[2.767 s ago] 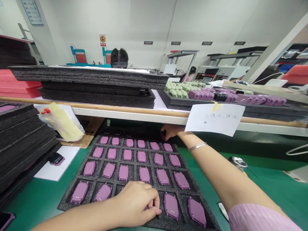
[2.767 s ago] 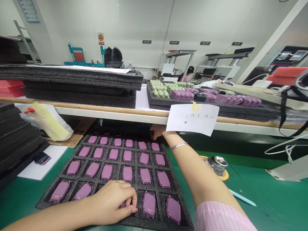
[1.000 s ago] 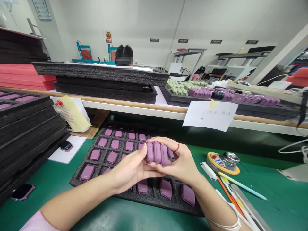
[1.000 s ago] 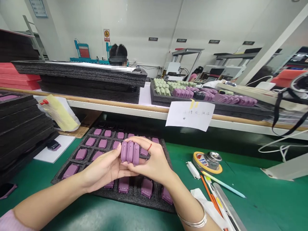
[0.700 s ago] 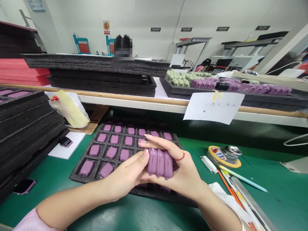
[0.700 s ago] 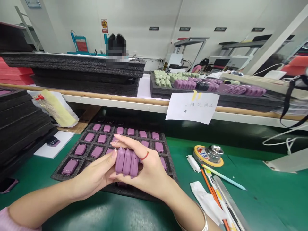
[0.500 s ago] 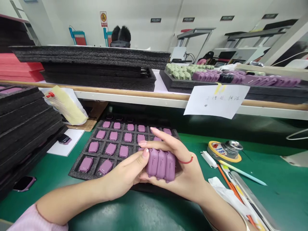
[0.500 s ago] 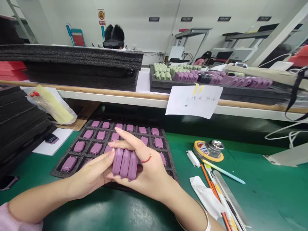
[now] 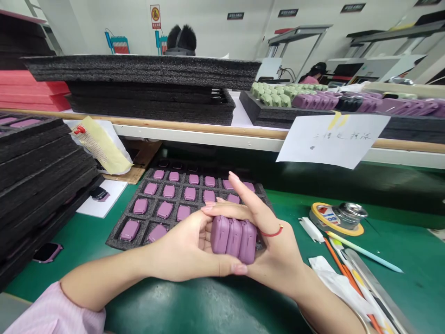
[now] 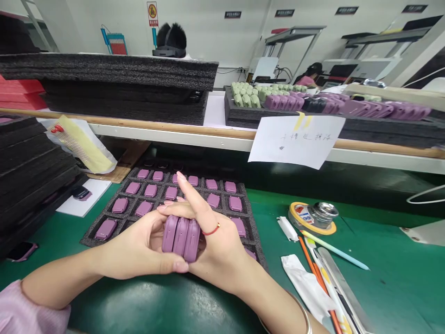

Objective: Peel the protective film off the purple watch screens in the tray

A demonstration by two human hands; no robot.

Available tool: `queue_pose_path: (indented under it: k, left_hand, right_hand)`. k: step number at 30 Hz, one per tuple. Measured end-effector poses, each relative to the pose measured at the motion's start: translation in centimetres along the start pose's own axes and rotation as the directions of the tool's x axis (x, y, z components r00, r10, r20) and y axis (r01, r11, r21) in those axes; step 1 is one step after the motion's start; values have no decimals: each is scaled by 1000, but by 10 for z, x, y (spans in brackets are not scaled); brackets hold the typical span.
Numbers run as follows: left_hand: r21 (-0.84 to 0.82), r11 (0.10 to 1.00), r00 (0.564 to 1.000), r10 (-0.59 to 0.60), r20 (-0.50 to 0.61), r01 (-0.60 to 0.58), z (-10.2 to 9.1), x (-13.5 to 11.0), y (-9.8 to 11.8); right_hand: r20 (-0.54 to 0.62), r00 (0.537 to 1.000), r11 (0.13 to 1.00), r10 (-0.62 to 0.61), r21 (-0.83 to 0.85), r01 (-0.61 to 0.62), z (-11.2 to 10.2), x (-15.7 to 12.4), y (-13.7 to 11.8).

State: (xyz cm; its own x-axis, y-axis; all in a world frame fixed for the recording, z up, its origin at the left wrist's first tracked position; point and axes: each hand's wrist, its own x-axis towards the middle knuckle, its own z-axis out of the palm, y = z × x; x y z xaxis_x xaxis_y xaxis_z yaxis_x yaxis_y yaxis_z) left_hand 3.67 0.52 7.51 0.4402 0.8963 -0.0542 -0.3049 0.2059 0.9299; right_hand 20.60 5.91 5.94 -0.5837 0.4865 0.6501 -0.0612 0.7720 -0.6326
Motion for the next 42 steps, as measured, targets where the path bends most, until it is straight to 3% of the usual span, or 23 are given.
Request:
queue_pose_path:
  k: [3, 10, 17, 21, 24, 26, 30, 34, 38, 42]
  left_hand:
    - [-33, 999, 1000, -23, 19, 24, 2, -1, 1]
    - [59, 998, 999, -35, 41, 32, -1, 2, 4]
    - [95, 995, 997, 5, 71, -12, -2, 2, 5]
    - [163, 976, 989, 140, 47, -146, -2, 3, -3]
    - [296, 910, 952, 307, -14, -290, 0, 6, -11]
    - [332, 891, 939, 343, -41, -311, 3, 7, -14]
    - [246, 942, 962, 256, -94, -227, 6, 6, -11]
    - [157, 978, 988, 147, -34, -140, 1, 2, -2]
    - [241, 956, 985, 159, 60, -169, -4, 0, 4]
    - [335, 928, 980, 192, -46, -166, -4, -2, 7]
  right_hand:
    - [-23, 1000, 1000, -6, 23, 7, -1, 0, 0]
    - [-40, 998, 997, -58, 41, 59, 3, 0, 2]
    - [-24, 992, 992, -128, -20, 127, 3, -3, 3]
    - [-24, 989, 986, -143, -90, 140, 5, -3, 4]
    - [-44, 987, 975, -154, -171, 145, 9, -3, 5]
    - [-44, 981, 958, -190, -227, 175, 12, -4, 5]
    - [-8, 975, 942, -221, -259, 211, 14, -5, 3]
    - [10, 994, 984, -112, -139, 113, 12, -4, 0]
    - [50, 988, 988, -144, -46, 147, 7, -1, 2]
    - [126, 978, 982, -169, -65, 178, -3, -4, -1]
